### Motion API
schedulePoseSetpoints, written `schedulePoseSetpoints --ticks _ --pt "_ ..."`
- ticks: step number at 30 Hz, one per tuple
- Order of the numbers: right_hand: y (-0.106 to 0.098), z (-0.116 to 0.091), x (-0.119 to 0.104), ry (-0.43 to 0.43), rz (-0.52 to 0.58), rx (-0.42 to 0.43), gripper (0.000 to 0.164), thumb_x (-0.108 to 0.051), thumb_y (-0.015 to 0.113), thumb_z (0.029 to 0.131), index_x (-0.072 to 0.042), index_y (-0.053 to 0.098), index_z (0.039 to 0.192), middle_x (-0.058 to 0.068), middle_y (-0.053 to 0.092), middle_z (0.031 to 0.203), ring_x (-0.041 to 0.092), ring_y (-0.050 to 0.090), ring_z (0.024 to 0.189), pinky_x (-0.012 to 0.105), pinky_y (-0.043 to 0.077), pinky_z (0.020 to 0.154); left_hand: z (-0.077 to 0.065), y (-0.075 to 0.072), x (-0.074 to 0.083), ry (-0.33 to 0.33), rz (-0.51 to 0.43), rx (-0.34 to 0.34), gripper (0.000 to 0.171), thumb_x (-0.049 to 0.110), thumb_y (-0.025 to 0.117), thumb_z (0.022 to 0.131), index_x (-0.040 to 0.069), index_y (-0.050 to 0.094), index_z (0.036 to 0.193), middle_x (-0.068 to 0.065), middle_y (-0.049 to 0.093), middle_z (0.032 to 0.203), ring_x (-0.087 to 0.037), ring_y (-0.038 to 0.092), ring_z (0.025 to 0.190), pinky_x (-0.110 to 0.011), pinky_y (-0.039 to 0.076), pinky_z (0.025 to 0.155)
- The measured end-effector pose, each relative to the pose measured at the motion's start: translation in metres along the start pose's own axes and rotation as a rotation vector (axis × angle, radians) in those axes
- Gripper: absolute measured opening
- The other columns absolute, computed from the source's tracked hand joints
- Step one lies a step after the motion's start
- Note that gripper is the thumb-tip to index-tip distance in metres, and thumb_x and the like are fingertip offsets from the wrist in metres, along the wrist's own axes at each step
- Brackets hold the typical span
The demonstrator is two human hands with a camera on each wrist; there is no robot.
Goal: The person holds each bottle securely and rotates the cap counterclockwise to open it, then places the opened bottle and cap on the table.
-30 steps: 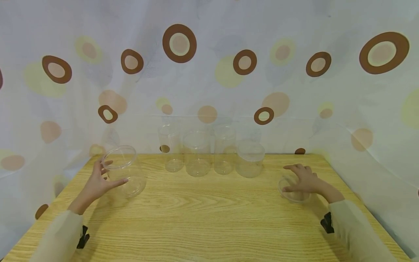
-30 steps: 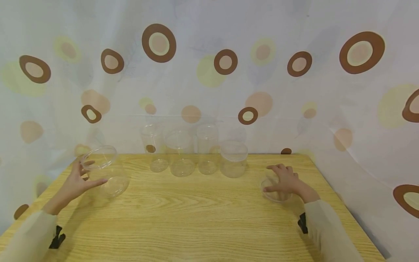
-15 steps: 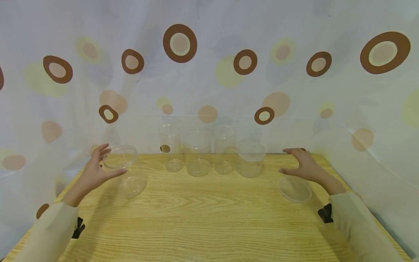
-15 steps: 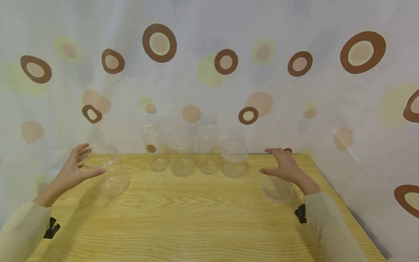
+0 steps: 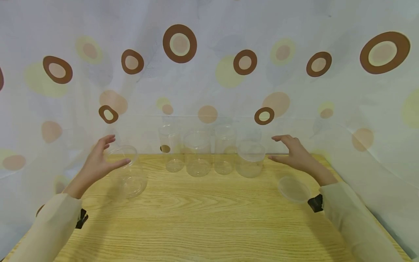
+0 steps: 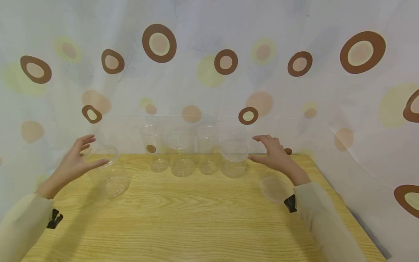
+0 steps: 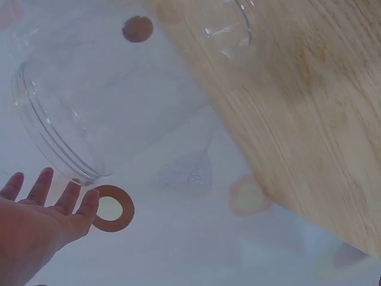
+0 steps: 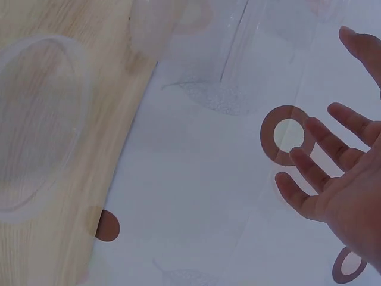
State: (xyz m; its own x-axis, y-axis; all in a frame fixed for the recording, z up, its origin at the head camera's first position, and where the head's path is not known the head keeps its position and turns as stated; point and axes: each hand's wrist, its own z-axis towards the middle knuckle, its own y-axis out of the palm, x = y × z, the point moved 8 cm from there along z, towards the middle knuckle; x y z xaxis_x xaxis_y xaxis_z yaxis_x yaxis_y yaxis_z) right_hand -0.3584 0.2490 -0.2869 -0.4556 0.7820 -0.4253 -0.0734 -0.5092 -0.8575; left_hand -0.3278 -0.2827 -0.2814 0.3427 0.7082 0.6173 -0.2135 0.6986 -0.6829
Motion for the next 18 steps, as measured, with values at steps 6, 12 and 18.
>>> schedulePoseSetpoints --ticks 6,12,18 --pt "0.003 0.015 -0.018 -0.027 0.031 0.0 0.064 -0.033 0.066 0.084 -0.001 0.039 0.133 0.02 0.039 0.135 0.042 0.032 0.122 0.06 0.026 0.098 0.008 0.009 0.016 -0.008 0.004 -0.03 0.09 0.034 0.075 0.075 0.005 0.022 0.142 -0.021 0.03 0.143 -0.044 0.027 0.129 -0.062 0.028 0.097" --pt "0.01 0.03 -0.039 -0.09 0.059 0.015 0.061 -0.03 0.066 0.084 -0.001 0.041 0.131 0.019 0.042 0.133 0.039 0.034 0.123 0.059 0.02 0.102 0.015 0.025 0.033 0.02 -0.004 -0.053 0.086 0.035 0.073 0.076 0.005 0.025 0.141 -0.021 0.032 0.143 -0.044 0.029 0.129 -0.062 0.029 0.097" --pt "0.02 0.044 -0.061 -0.132 0.081 0.027 0.056 -0.028 0.066 0.084 -0.002 0.044 0.13 0.017 0.044 0.132 0.037 0.037 0.12 0.056 0.025 0.101 0.021 0.043 0.043 0.022 -0.033 -0.064 0.082 0.034 0.072 0.077 0.004 0.027 0.14 -0.02 0.034 0.142 -0.042 0.03 0.13 -0.06 0.028 0.1"
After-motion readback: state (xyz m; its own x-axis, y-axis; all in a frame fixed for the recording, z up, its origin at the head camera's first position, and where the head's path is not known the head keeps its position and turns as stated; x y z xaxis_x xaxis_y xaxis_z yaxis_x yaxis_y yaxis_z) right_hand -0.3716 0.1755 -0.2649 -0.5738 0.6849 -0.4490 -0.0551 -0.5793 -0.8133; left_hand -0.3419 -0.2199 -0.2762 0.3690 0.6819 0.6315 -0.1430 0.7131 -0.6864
